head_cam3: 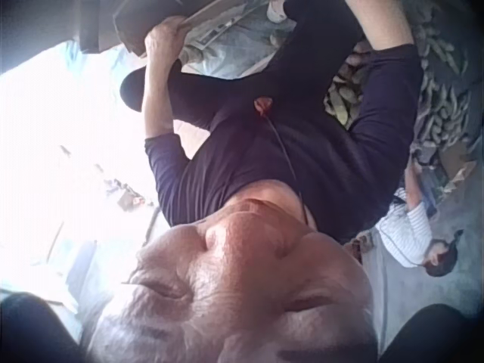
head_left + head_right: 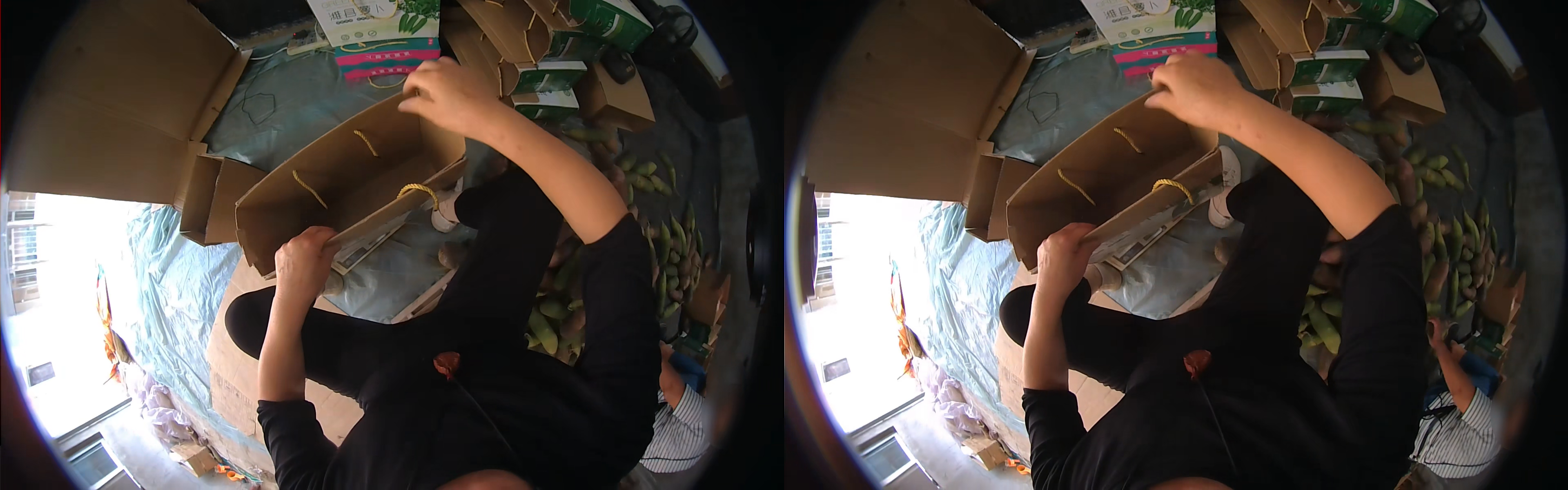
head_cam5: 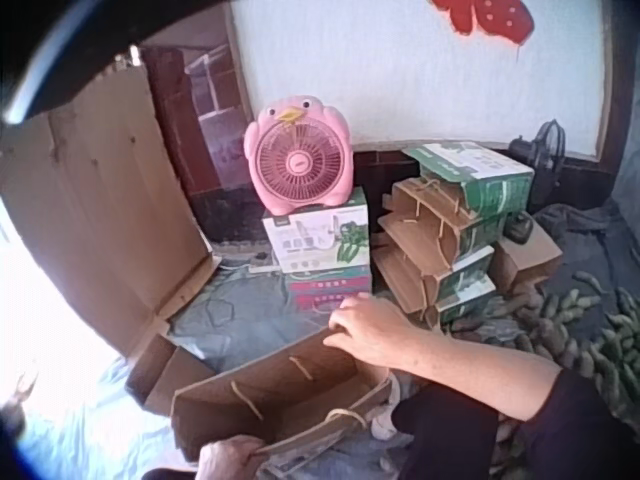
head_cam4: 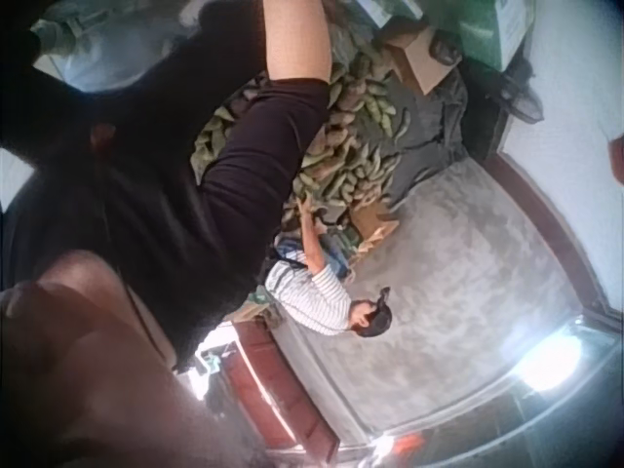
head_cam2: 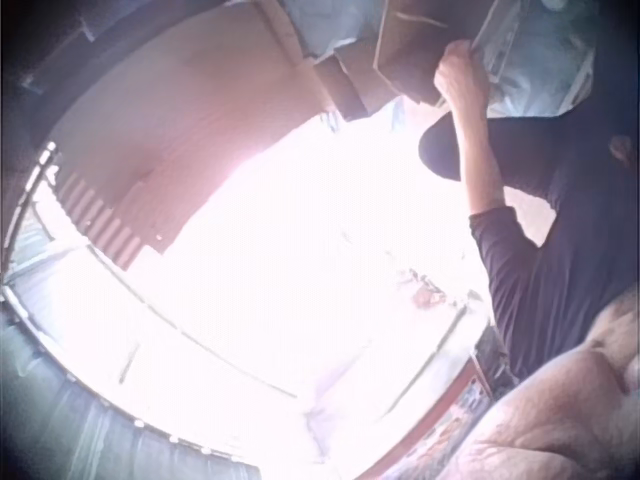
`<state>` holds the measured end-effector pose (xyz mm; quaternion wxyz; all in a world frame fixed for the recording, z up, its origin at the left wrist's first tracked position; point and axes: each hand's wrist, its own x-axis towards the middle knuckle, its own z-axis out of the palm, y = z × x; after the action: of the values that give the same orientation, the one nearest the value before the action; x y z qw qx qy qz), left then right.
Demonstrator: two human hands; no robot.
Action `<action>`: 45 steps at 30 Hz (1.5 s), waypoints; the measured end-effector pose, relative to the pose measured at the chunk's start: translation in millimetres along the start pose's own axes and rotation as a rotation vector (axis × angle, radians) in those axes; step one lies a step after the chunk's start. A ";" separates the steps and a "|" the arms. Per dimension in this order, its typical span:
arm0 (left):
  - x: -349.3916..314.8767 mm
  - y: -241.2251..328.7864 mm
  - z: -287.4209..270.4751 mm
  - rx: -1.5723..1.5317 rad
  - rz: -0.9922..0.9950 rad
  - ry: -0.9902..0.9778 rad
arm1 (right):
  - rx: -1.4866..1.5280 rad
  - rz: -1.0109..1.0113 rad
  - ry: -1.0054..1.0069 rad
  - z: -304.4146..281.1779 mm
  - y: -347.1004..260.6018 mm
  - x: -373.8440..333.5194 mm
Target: Packaging green produce items into cardboard boxes and weighing them on a scale.
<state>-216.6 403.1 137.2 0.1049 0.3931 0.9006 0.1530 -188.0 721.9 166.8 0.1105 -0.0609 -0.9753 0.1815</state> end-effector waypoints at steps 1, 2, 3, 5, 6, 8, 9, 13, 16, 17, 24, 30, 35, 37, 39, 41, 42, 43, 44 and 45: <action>-1.6 -3.4 5.2 0.019 -0.017 -0.013 | 0.116 0.052 -0.240 -8.0 -15.2 -7.0; -2.5 -6.2 9.9 0.018 -0.020 -0.022 | 0.164 0.023 -0.316 -3.9 -24.3 -18.0; -3.0 -8.3 13.7 0.058 -0.024 -0.034 | 0.207 -0.005 -0.389 -1.6 -31.2 -26.5; -4.0 -10.5 22.2 0.095 -0.022 -0.053 | 0.037 -0.145 -0.459 21.7 -33.1 -37.8; -4.0 -11.7 25.5 0.101 -0.034 -0.044 | 0.020 -0.117 -0.588 22.7 -38.9 -36.4; -4.6 -12.5 29.4 0.107 -0.049 -0.036 | 0.003 -0.090 -0.717 25.7 -41.7 -35.2; -5.2 -12.2 31.4 0.100 -0.051 -0.038 | 0.047 -0.102 -0.715 29.1 -39.6 -36.6; -8.7 -12.7 36.9 0.105 -0.066 -0.045 | 0.070 -0.089 -0.724 33.9 -38.9 -28.3; -12.8 -10.5 39.2 0.071 -0.064 -0.035 | 0.110 -0.099 -0.592 40.1 -42.5 -16.8; -13.4 -10.2 39.4 0.070 -0.062 -0.040 | 0.129 -0.127 -0.481 42.1 -42.5 -13.5; -11.3 -16.5 38.4 0.146 -0.138 -0.090 | 0.055 -0.180 -0.136 39.1 -14.9 -4.3; 4.7 -23.8 22.8 0.161 -0.288 -0.035 | 0.223 0.005 -0.061 -18.2 30.6 -36.6; 18.0 -34.9 38.5 0.217 -0.287 0.010 | 0.247 0.292 -0.005 -21.4 97.0 -99.2; 17.1 -45.5 51.0 0.160 -0.250 0.015 | 0.219 0.389 0.011 -16.4 117.3 -132.2; 18.3 -51.2 58.5 0.136 -0.259 -0.031 | 0.219 0.518 -0.023 -6.1 145.4 -166.2; 17.7 -65.0 62.6 0.123 -0.272 -0.036 | 0.185 0.607 -0.038 -3.9 146.9 -196.0; 17.7 -66.2 60.6 0.049 -0.271 -0.050 | 0.274 0.718 -0.031 -0.3 142.1 -210.0; 21.7 -62.3 62.0 0.026 -0.244 -0.073 | 0.212 0.753 -0.009 14.2 164.6 -236.2; 20.8 -62.5 57.9 0.060 -0.254 -0.092 | 0.237 0.739 -0.002 31.7 170.5 -254.2; 23.0 -61.5 58.6 0.087 -0.257 -0.109 | 0.253 0.729 0.010 45.0 175.7 -272.2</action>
<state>-255.5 391.8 59.0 0.1551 0.2866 0.9422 0.0777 78.7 826.2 8.7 0.0501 -0.3903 -0.8591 0.3273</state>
